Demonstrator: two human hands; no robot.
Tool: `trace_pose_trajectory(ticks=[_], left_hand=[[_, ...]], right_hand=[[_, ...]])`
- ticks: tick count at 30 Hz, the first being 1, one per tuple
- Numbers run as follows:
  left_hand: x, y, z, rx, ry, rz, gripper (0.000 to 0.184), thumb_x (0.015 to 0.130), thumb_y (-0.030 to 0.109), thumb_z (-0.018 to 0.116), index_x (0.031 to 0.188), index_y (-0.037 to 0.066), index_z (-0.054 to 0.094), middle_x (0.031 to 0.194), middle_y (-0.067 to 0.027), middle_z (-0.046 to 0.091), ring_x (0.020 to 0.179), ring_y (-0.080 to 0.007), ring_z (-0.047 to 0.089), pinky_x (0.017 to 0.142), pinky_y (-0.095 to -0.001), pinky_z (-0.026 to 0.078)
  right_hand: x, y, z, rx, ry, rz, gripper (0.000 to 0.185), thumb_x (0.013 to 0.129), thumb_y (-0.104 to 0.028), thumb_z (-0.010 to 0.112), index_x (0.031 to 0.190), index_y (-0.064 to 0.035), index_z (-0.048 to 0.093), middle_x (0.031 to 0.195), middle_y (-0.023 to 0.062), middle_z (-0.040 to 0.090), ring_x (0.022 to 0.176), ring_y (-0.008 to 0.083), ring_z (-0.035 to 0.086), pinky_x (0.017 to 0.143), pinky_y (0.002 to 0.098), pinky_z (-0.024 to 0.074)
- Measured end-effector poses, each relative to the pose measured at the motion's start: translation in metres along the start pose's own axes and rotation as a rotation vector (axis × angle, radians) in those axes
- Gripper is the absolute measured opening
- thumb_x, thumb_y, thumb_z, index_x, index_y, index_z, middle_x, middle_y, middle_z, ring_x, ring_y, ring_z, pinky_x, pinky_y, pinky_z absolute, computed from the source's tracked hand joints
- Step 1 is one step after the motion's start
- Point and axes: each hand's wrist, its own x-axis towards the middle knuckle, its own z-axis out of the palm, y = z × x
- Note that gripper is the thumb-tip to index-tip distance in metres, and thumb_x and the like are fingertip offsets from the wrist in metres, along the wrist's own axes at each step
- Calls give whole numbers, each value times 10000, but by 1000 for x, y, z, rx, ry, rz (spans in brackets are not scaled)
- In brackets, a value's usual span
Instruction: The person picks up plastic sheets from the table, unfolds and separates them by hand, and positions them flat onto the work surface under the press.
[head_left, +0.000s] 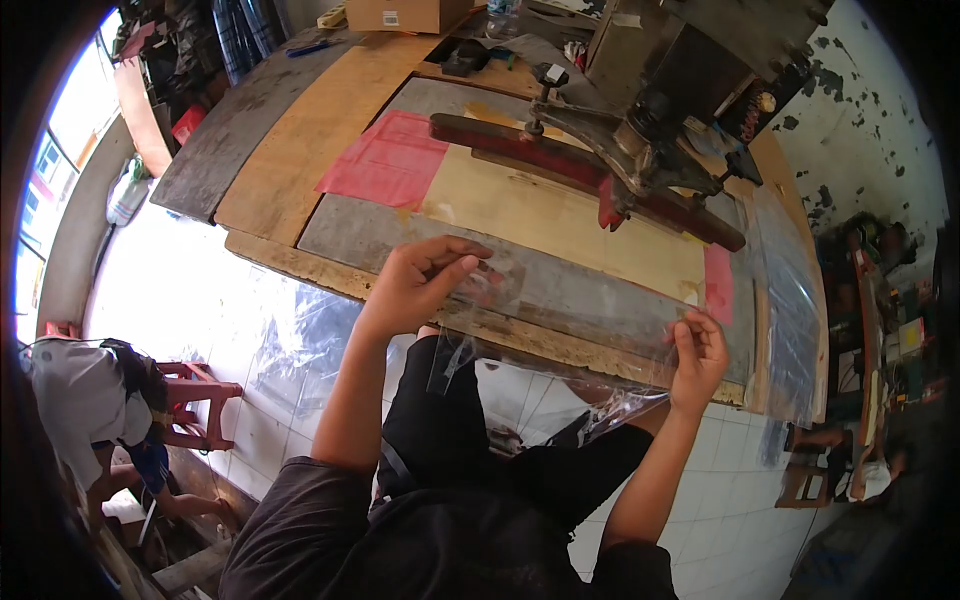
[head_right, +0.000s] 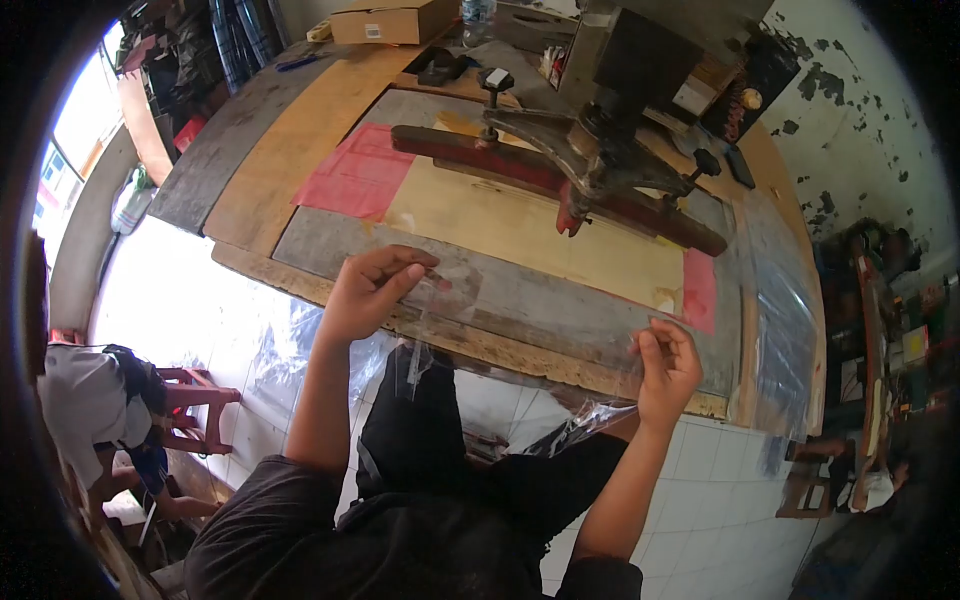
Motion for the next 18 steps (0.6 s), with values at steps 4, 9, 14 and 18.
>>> trace_pose_trajectory(ticks=[4, 9, 14, 18], left_hand=[[0, -9, -2, 30, -4, 36, 232, 1099, 100, 619, 1206, -83, 713, 1077, -120, 790, 1061, -181, 752, 962, -316, 564], [0, -8, 1, -41, 30, 31, 232, 1094, 83, 617, 1228, -80, 714, 1071, -117, 804, 1043, -148, 729, 962, -305, 563], [0, -1, 2, -17, 23, -23, 228, 1098, 82, 613, 1226, -84, 704, 1079, -141, 813, 1029, -137, 726, 949, -295, 562], [0, -3, 5, -19, 63, 35, 248, 1096, 135, 637, 1204, -73, 717, 1014, -82, 810, 852, -49, 638, 766, -230, 507]], right_hand=[[2, -8, 3, -48, -11, 58, 282, 991, -94, 789, 1215, 57, 712, 957, 89, 761, 853, 145, 699, 796, 285, 553], [9, -16, -10, -190, -108, 153, 237, 968, -136, 822, 1101, 50, 759, 919, 66, 764, 862, 121, 698, 811, 270, 543], [12, -40, -11, -309, -139, 144, 193, 963, -144, 817, 996, 28, 735, 878, 32, 740, 828, 97, 660, 791, 263, 522], [12, -51, -21, -363, -232, 133, 196, 970, -163, 813, 1004, 15, 738, 848, 6, 708, 800, 86, 593, 769, 263, 490]])
